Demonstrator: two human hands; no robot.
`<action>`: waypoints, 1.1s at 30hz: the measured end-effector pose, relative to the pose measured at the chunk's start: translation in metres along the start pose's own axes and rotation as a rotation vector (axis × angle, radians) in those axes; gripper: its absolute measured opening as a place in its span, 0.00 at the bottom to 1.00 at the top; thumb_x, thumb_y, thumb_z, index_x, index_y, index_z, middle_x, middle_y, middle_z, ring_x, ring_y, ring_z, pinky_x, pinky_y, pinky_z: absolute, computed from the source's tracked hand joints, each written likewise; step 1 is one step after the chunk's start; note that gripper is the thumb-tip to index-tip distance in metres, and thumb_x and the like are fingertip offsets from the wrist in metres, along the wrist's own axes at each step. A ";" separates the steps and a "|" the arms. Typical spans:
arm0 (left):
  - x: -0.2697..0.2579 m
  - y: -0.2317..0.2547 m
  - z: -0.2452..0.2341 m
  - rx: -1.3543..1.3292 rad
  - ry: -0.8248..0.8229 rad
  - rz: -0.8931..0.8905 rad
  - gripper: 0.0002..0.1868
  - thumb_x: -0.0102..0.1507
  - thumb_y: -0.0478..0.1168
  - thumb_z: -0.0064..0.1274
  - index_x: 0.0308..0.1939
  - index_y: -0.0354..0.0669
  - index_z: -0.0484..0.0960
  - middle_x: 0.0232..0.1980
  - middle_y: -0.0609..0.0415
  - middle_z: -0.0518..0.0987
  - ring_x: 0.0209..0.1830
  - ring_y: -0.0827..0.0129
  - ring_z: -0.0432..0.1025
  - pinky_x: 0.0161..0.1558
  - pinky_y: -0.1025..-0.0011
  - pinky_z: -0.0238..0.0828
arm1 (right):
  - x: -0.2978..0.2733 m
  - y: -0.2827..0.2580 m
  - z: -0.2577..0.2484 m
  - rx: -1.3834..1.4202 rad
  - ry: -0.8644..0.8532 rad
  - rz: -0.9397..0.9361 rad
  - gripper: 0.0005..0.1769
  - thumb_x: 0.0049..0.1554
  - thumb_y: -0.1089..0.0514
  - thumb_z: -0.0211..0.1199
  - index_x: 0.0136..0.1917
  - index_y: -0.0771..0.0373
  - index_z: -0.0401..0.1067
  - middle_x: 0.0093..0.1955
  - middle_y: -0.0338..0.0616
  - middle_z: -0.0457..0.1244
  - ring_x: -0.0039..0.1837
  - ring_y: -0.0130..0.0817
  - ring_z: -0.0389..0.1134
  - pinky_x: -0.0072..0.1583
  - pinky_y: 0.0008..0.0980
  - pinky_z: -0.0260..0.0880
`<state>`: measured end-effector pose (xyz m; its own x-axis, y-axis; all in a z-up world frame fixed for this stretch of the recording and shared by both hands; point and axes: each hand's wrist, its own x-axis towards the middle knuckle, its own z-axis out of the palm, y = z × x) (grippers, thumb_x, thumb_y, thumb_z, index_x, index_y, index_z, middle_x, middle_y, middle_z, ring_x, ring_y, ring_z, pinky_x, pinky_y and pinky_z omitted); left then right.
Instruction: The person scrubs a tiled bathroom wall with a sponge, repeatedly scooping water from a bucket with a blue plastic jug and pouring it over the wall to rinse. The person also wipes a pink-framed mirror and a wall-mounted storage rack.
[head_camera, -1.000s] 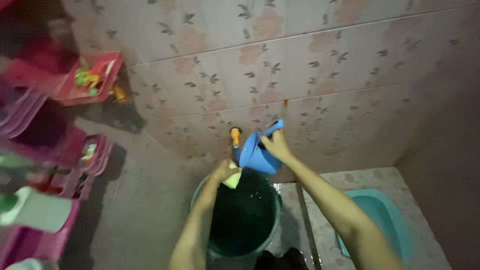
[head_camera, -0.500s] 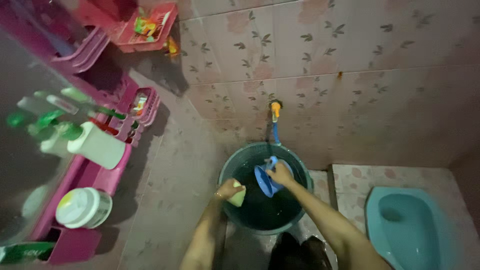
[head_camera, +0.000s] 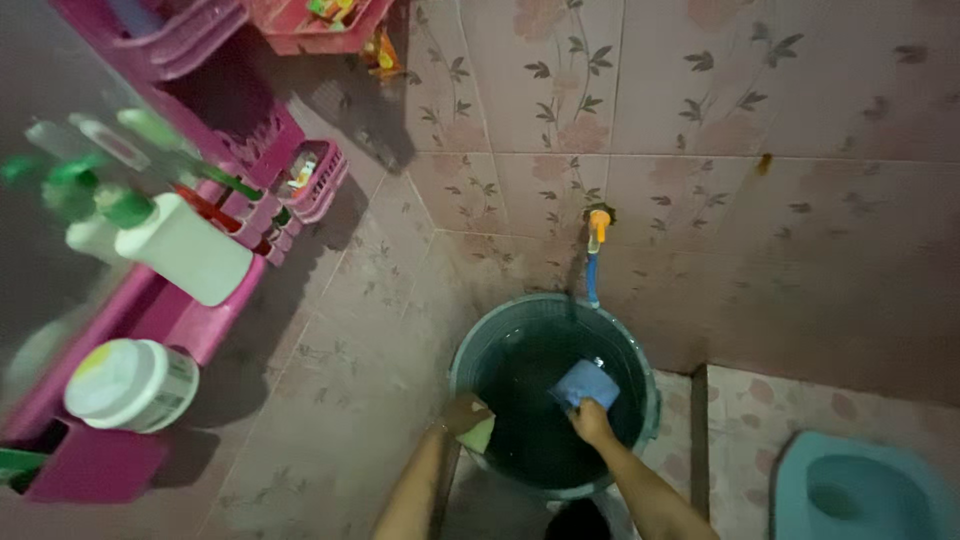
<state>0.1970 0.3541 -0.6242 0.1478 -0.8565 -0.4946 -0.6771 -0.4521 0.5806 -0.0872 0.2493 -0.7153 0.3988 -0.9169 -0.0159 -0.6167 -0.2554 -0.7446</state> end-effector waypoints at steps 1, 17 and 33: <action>0.003 -0.005 0.004 -0.007 0.000 -0.002 0.24 0.62 0.53 0.61 0.53 0.39 0.81 0.55 0.43 0.81 0.52 0.58 0.76 0.54 0.62 0.71 | -0.001 0.005 0.004 -0.025 0.048 -0.017 0.14 0.49 0.55 0.69 0.41 0.69 0.77 0.43 0.65 0.68 0.48 0.63 0.70 0.50 0.52 0.71; 0.027 -0.022 0.084 -0.111 0.100 -0.337 0.18 0.67 0.51 0.52 0.50 0.42 0.83 0.48 0.49 0.82 0.45 0.63 0.75 0.47 0.64 0.72 | -0.007 0.038 0.034 0.046 -0.119 0.123 0.20 0.61 0.46 0.58 0.49 0.66 0.78 0.47 0.56 0.71 0.51 0.51 0.74 0.56 0.44 0.72; -0.049 0.069 0.015 -0.720 0.406 -0.091 0.13 0.61 0.42 0.51 0.45 0.38 0.77 0.37 0.51 0.80 0.34 0.63 0.76 0.38 0.63 0.74 | 0.028 -0.093 -0.077 1.107 -0.252 0.249 0.20 0.62 0.49 0.59 0.61 0.65 0.75 0.38 0.44 0.69 0.37 0.29 0.71 0.41 0.26 0.70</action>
<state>0.1322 0.3684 -0.5703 0.5215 -0.7696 -0.3684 -0.0437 -0.4553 0.8893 -0.0706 0.2237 -0.5950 0.5505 -0.7850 -0.2840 0.1831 0.4455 -0.8764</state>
